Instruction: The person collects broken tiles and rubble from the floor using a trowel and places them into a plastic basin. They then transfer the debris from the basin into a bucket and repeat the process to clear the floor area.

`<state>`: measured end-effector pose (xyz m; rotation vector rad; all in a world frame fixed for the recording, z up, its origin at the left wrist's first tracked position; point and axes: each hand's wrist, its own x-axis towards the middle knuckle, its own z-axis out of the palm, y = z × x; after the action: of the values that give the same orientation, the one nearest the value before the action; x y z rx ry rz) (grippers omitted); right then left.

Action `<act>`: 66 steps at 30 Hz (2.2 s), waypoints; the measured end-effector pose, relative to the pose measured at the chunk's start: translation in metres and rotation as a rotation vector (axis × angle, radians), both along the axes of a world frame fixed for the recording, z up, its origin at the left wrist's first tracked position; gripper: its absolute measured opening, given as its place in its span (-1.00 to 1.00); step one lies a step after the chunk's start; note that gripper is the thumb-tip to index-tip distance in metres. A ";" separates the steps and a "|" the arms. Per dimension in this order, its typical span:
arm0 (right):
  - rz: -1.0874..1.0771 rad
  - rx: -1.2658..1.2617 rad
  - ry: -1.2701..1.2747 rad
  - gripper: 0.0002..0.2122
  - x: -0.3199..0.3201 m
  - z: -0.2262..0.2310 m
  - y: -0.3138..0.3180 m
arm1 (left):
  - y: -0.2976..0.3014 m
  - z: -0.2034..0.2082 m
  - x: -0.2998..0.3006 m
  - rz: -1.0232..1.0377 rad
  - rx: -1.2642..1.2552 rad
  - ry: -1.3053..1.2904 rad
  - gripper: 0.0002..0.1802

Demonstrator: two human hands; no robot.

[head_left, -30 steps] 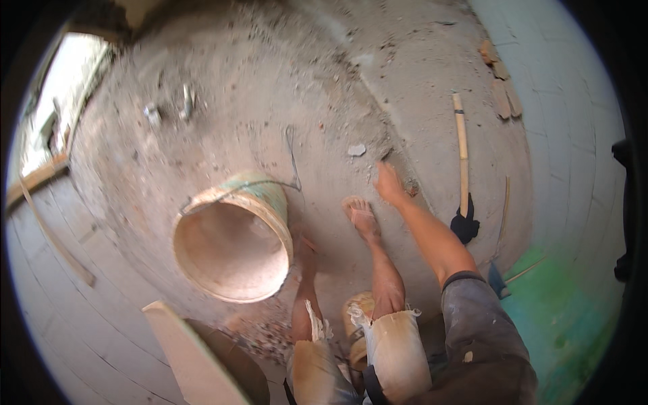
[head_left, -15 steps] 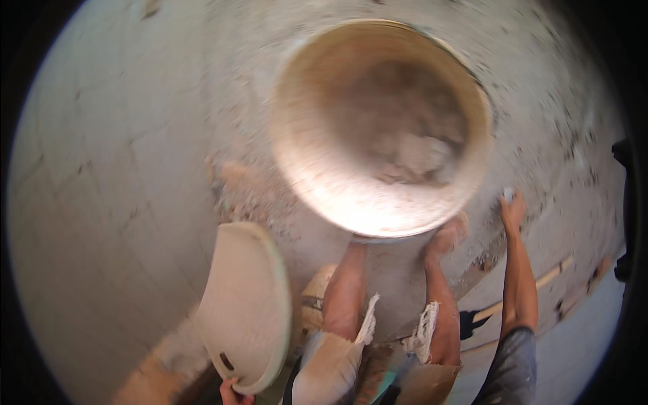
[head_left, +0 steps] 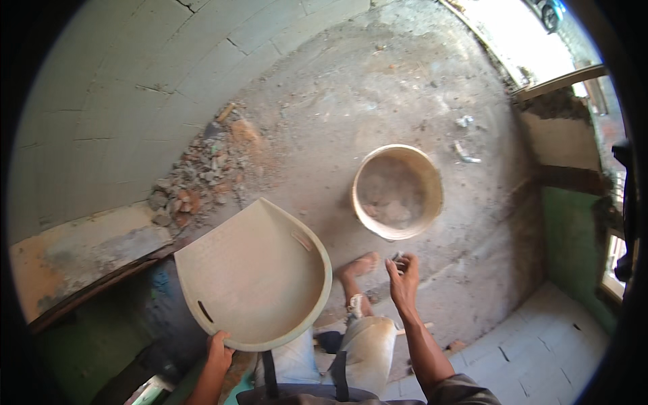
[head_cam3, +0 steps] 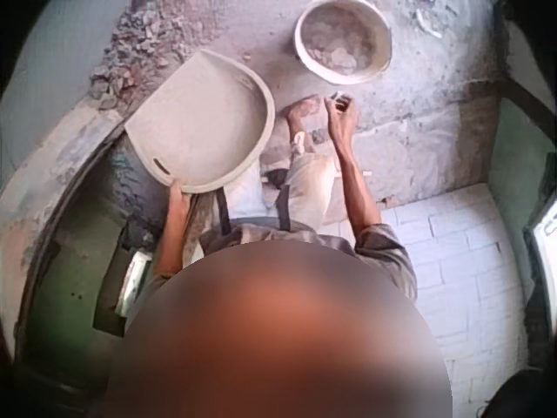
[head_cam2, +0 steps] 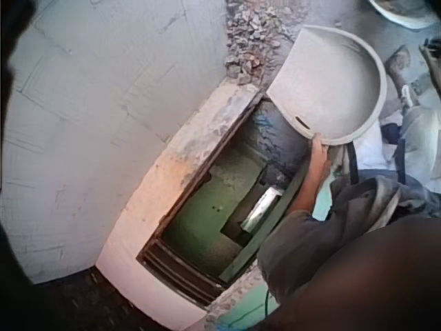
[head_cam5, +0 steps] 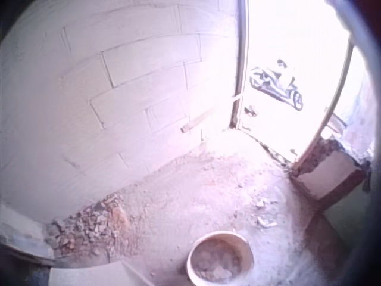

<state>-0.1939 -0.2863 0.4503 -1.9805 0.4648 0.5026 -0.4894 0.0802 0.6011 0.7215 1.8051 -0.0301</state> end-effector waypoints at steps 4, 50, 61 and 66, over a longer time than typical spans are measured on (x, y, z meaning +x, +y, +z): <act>0.103 -0.170 -0.038 -0.41 0.050 0.000 0.005 | -0.043 0.000 -0.018 -0.012 0.055 -0.064 -0.45; 0.659 0.371 0.777 -0.82 -0.040 -0.038 0.438 | 0.084 -0.100 0.054 0.628 0.405 -0.547 -0.10; 0.604 0.044 1.265 -0.74 -0.221 -0.122 0.647 | 0.276 -0.286 -0.054 1.328 0.383 -0.201 -0.07; 0.810 -0.207 1.276 -0.64 -0.242 -0.138 0.714 | 0.303 -0.335 -0.115 1.385 0.258 -0.257 -0.32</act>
<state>-0.4361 0.4276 0.3119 -1.7445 0.4346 2.3359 -0.6042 0.3836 0.2662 -0.4554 1.7225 1.1548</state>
